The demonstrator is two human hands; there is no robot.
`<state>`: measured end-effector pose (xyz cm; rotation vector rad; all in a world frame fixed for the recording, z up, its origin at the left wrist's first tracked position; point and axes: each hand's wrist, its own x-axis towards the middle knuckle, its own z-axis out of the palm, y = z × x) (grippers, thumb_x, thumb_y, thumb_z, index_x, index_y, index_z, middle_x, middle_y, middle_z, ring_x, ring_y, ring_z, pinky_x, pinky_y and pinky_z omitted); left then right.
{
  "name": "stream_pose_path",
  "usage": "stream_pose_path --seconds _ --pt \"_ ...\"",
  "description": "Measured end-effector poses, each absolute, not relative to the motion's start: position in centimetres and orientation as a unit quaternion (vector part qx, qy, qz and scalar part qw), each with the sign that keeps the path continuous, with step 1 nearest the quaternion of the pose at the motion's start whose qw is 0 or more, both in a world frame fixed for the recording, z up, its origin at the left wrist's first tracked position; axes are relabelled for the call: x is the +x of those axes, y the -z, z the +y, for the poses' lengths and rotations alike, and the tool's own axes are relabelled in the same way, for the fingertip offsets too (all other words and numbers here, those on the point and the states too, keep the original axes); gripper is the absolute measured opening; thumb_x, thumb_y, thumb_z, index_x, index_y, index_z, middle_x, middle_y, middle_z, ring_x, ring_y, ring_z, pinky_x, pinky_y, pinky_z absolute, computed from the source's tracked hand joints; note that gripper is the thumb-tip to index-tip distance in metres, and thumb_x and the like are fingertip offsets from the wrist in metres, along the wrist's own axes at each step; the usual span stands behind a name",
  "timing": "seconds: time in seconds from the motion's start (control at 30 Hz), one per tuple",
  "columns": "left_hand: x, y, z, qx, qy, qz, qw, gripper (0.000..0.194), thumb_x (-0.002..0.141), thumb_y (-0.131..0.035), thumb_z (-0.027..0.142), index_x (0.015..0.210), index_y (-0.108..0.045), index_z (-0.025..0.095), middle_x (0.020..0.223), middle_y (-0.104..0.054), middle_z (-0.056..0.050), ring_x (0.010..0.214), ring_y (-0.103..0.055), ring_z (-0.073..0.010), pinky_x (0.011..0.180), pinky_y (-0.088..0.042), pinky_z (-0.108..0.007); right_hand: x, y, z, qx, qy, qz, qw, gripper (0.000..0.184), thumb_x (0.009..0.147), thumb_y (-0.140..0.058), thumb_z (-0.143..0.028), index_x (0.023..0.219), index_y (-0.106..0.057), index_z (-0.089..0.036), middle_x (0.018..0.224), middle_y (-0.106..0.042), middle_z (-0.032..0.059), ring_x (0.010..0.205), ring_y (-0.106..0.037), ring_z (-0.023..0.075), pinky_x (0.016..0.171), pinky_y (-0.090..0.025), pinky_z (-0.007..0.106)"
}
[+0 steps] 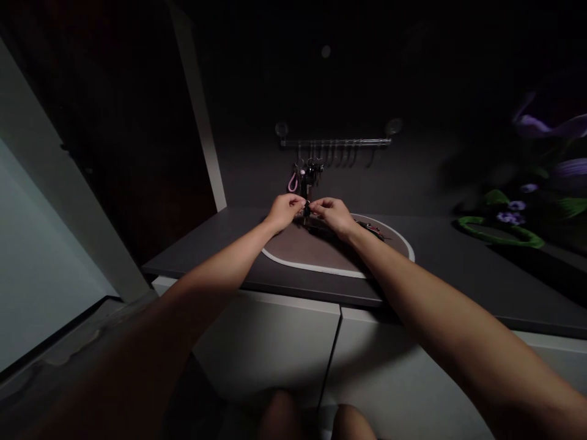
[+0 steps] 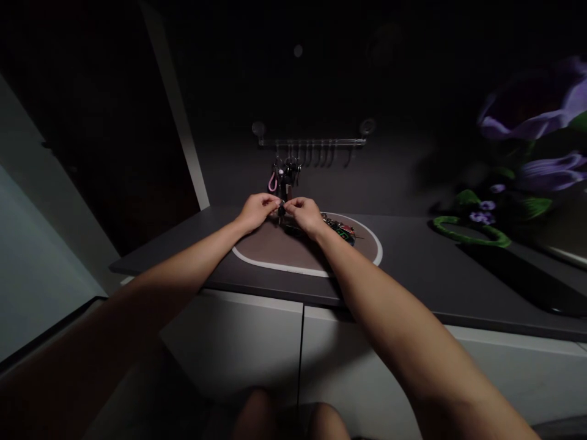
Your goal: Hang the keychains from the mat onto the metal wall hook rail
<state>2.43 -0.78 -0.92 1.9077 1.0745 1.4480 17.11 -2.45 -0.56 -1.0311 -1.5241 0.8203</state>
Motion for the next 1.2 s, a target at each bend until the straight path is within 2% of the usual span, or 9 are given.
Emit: stream_pose_path --seconds 0.33,0.6,0.77,0.97,1.2 --pt "2.7 0.5 -1.7 0.747 -0.511 0.405 0.128 0.015 0.076 -0.053 0.019 0.081 -0.066 0.012 0.077 -0.068 -0.004 0.069 -0.058 -0.0112 0.067 -0.044 -0.023 17.4 0.8 -2.0 -0.402 -0.346 -0.654 0.54 0.017 0.065 -0.061 -0.029 0.069 -0.055 -0.014 0.065 -0.055 -0.0016 0.057 -0.045 0.0071 0.062 -0.039 0.023" --pt "2.7 0.8 -1.6 0.776 -0.501 0.382 0.037 0.018 0.079 -0.049 0.021 0.083 -0.066 0.014 0.082 -0.068 -0.005 0.074 -0.058 -0.0126 0.072 -0.044 -0.024 17.6 0.9 -2.0 -0.407 -0.167 -0.734 0.517 0.016 0.074 -0.049 -0.033 0.074 -0.048 -0.017 0.067 -0.051 -0.0016 0.064 -0.044 0.0107 0.064 -0.035 0.025" --pt "2.8 0.9 -1.6 0.775 -0.494 0.394 -0.016 0.022 0.082 -0.045 0.022 0.083 -0.065 0.014 0.083 -0.067 -0.007 0.077 -0.058 -0.0152 0.074 -0.043 -0.026 18.0 1.1 -2.0 -0.419 -0.126 -0.731 0.523 0.015 0.077 -0.044 -0.033 0.075 -0.046 -0.018 0.068 -0.05 -0.0008 0.065 -0.044 0.012 0.065 -0.036 0.026" --pt "2.8 1.2 -1.4 0.774 -0.471 0.422 -0.042 0.025 0.084 -0.042 0.023 0.083 -0.065 0.014 0.083 -0.067 -0.008 0.079 -0.058 -0.0165 0.075 -0.042 -0.027 18.7 1.2 -1.8 -0.434 -0.125 -0.703 0.549 0.016 0.076 -0.043 -0.034 0.075 -0.046 -0.019 0.069 -0.05 -0.001 0.066 -0.045 0.0121 0.065 -0.038 0.025" --pt "3.0 1.8 -1.1 0.802 -0.434 0.405 -0.058 0.026 0.084 -0.039 0.024 0.082 -0.065 0.016 0.083 -0.066 -0.007 0.08 -0.058 -0.0162 0.074 -0.041 -0.026 19.0 0.1 -0.9 -0.436 -0.197 -0.62 0.622 0.016 0.073 -0.046 -0.035 0.075 -0.045 -0.019 0.066 -0.047 -0.0037 0.06 -0.045 0.0096 0.064 -0.042 0.024"
